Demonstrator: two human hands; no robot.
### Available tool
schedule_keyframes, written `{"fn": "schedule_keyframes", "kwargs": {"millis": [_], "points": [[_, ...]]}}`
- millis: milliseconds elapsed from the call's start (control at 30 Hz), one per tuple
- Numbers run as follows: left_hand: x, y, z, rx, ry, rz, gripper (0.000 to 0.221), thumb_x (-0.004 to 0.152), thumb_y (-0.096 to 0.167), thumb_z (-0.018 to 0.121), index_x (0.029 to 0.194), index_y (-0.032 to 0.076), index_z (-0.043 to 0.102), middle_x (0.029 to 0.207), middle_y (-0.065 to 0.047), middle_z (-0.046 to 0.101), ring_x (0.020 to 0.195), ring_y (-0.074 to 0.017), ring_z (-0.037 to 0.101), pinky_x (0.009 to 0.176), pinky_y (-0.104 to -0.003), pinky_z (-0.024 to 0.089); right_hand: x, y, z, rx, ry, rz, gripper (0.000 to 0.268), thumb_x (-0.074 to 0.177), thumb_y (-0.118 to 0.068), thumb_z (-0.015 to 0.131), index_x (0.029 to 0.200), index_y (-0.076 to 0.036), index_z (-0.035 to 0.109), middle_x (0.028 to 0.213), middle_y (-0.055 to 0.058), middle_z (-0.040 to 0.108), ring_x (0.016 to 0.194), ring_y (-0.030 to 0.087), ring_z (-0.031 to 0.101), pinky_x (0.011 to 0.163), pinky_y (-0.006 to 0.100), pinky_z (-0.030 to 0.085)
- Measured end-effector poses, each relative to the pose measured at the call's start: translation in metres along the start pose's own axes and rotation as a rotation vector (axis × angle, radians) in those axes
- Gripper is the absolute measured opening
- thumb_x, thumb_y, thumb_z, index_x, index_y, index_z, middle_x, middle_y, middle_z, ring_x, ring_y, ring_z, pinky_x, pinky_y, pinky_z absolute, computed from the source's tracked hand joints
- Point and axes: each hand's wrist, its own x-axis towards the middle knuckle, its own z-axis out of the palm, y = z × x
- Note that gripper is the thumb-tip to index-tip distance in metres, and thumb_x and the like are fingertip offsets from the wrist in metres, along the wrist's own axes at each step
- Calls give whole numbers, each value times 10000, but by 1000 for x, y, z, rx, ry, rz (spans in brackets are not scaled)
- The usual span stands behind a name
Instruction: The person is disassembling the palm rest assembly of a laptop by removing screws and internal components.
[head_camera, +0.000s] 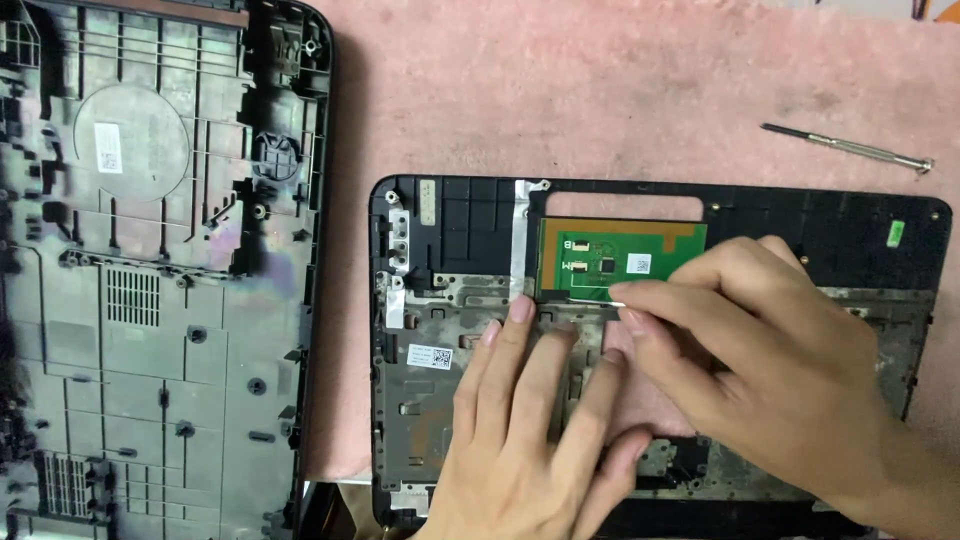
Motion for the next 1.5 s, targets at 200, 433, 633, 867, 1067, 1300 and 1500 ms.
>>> {"fn": "schedule_keyframes", "kwargs": {"millis": [200,433,633,867,1067,1300,1500], "points": [[0,2,3,11,-25,-28,517,1218,477,528,1529,121,737,1509,-210,697,1525,-500,622,1257,-602,535,-2,-1,6,-6,60,17,98,1092,-92,807,1168,-78,868,942,81,710,769,227,659,770,431,504],[0,3,5,15,5,-36,491,1215,468,545,1481,122,769,1487,-195,714,1502,-499,645,1236,-584,568,0,0,9,15,80,3,86,1091,-41,778,1126,-33,857,938,96,730,772,229,684,745,425,475],[0,3,2,-21,-24,-39,495,1219,451,551,1499,94,748,1519,-215,695,1518,-513,636,1229,-597,591,-4,4,13,64,59,-11,109,1098,5,741,1168,-9,824,953,113,704,785,251,663,775,448,449],[-1,0,2,-73,-32,-20,488,1213,439,572,1473,62,739,1541,-256,676,1532,-541,610,1224,-626,591,-7,6,17,78,52,8,96,1129,-47,712,1185,-51,791,948,92,678,814,268,608,823,447,436],[0,0,1,-76,-45,-16,490,1217,436,570,1489,62,732,1544,-268,671,1543,-528,603,1227,-621,590,-10,9,18,65,9,24,104,1142,-99,686,1197,-69,768,956,87,680,831,304,591,841,472,432],[0,-1,1,-69,-46,4,491,1209,436,602,1493,56,727,1550,-283,660,1545,-544,596,1239,-629,579,-9,10,17,65,0,-10,120,1142,-78,668,1232,-65,746,993,108,690,859,331,597,844,495,422],[-1,-2,0,-69,-40,7,483,1208,436,608,1483,62,741,1537,-289,663,1541,-549,599,1229,-627,583,-12,14,21,51,-9,-1,107,1154,-110,661,1210,-74,744,965,112,667,843,332,579,838,484,427]]}}
